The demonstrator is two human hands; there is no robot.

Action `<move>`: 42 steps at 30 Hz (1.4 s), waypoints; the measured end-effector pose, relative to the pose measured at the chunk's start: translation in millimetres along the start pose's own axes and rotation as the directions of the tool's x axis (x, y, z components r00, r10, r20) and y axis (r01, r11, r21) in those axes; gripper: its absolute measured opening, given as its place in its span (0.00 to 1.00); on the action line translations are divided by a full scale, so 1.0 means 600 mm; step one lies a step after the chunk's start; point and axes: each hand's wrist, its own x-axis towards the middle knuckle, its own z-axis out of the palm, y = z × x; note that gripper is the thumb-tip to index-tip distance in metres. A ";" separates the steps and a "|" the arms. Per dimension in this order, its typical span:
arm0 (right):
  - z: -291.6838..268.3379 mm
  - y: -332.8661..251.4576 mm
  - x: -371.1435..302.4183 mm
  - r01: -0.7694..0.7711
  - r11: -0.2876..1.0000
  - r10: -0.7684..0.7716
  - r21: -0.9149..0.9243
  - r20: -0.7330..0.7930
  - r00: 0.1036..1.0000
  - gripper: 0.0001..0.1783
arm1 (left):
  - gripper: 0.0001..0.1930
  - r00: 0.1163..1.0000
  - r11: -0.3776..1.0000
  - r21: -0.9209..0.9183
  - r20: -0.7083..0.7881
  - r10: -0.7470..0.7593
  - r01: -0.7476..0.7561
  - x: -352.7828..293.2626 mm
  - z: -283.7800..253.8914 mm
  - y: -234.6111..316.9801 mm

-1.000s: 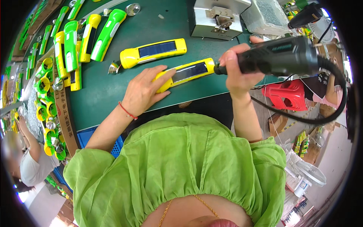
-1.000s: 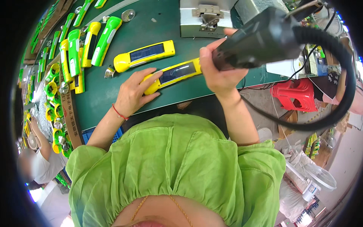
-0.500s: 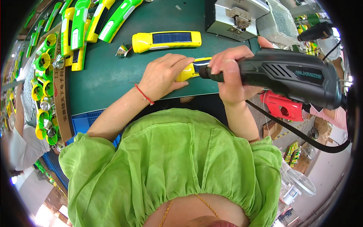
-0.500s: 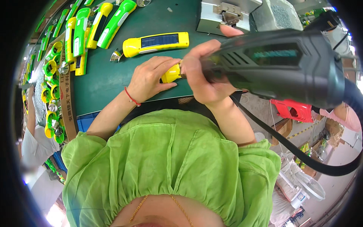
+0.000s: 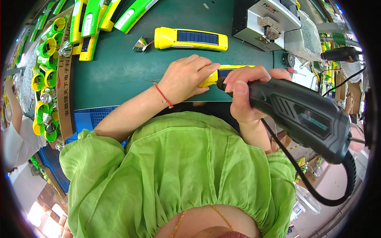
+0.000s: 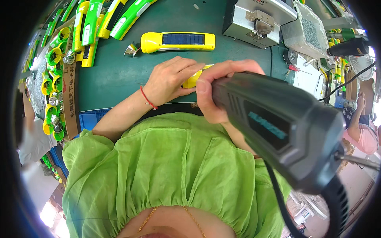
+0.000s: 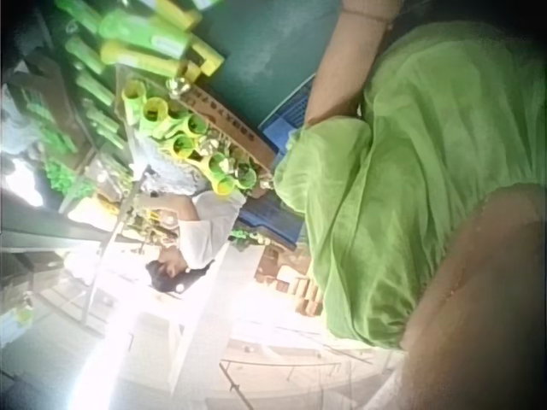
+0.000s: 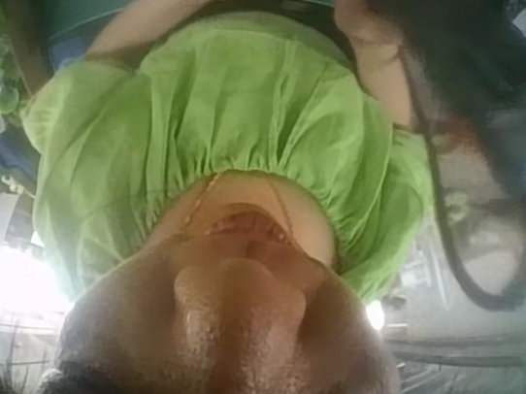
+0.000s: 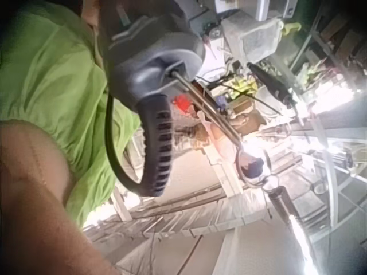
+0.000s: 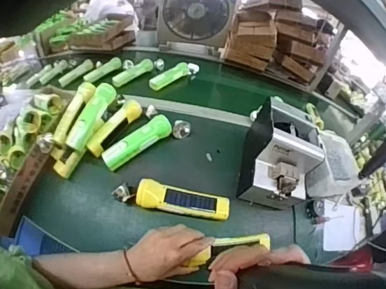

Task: Assembling components of solar-powered flashlights at an industrial assembly line station.

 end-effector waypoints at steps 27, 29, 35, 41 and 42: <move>-0.110 -0.062 0.045 -0.129 0.992 0.119 0.000 -0.385 0.915 0.37 | 0.25 0.882 0.817 -0.405 -0.047 -0.468 0.411 0.211 -0.223 -0.157; -0.112 -0.054 0.046 -0.160 0.987 0.141 -0.019 -0.386 0.912 0.37 | 0.41 0.821 0.816 -0.201 -0.082 -0.565 0.542 0.305 -0.213 -0.200; -0.132 -0.056 0.039 -0.146 0.988 0.116 -0.041 -0.416 0.902 0.37 | 0.32 0.965 0.965 -0.044 -0.040 -0.259 0.257 0.309 -0.179 -0.175; -0.145 -0.019 0.081 0.010 1.000 -0.016 -0.017 -0.401 0.916 0.37 | 0.25 0.987 0.930 0.366 0.160 -0.035 -0.026 0.102 -0.064 -0.079; -0.150 -0.011 0.094 0.058 0.997 -0.073 -0.047 -0.409 0.910 0.37 | 0.23 0.984 0.940 0.341 0.165 -0.061 0.001 0.104 -0.058 -0.056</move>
